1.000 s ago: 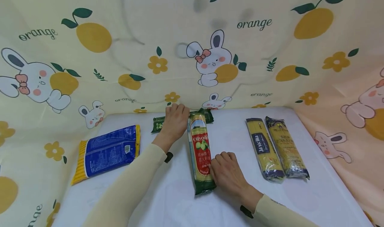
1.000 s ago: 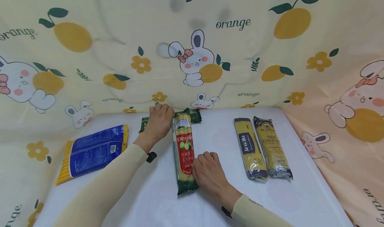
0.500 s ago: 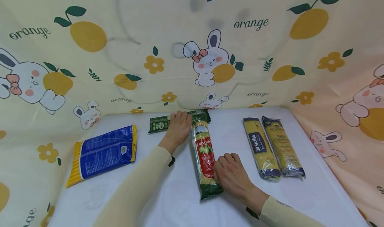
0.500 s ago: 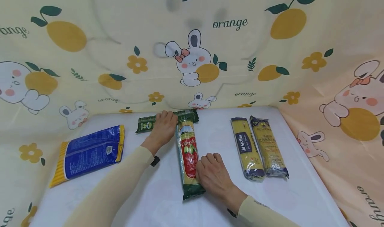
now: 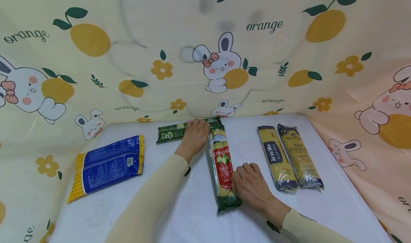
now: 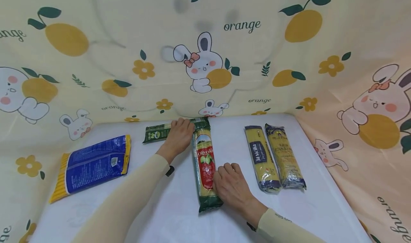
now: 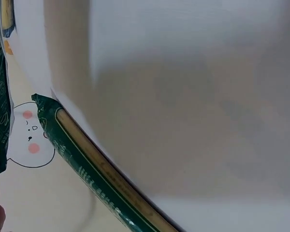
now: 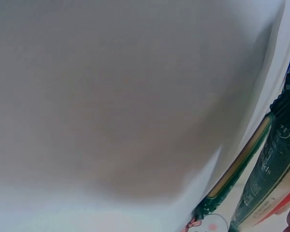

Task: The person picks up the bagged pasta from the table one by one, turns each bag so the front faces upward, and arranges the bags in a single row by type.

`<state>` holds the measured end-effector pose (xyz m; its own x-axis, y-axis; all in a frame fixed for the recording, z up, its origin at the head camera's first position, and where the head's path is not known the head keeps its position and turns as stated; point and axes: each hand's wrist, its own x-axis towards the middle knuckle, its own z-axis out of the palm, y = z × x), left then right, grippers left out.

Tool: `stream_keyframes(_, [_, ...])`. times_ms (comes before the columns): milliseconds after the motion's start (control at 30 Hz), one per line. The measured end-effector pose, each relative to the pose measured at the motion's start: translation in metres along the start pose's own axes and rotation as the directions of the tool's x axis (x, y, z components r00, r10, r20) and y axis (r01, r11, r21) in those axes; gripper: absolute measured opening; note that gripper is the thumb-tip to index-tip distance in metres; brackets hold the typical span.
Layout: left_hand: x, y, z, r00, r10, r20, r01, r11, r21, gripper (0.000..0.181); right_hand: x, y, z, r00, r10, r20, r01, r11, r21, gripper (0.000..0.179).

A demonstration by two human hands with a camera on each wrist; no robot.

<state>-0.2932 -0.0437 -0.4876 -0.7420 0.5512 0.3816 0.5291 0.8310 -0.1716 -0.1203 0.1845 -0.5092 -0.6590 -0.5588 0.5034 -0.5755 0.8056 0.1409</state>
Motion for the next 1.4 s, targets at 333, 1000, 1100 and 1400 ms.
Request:
stream_keyframes(333, [0.007, 0.008, 0.003, 1.0, 0.003, 0.027, -0.003, 1.0, -0.007, 0.018, -0.003, 0.006, -0.001, 0.999, 0.013, 0.046, -0.013, 1.0, -0.012, 0.034])
stream_keyframes(1000, [-0.048, 0.053, -0.012, 0.834, 0.198, 0.516, -0.026, 0.947, -0.321, 0.064, 0.005, -0.037, 0.016, 0.845, 0.226, 0.485, -0.306, 0.948, 0.092, 0.073])
stream_keyframes(1100, [-0.048, 0.059, -0.008, 0.833, 0.208, 0.513, -0.034, 0.944, -0.327, 0.063, 0.007, -0.035, 0.016, 0.818, 0.247, 0.52, -0.324, 0.944, 0.061, 0.073])
stream_keyframes(1400, [-0.027, 0.066, -0.001, 0.831, 0.224, 0.51, -0.052, 0.942, -0.331, 0.058, 0.0, -0.009, 0.015, 0.804, 0.302, 0.512, -0.354, 0.935, 0.004, 0.072])
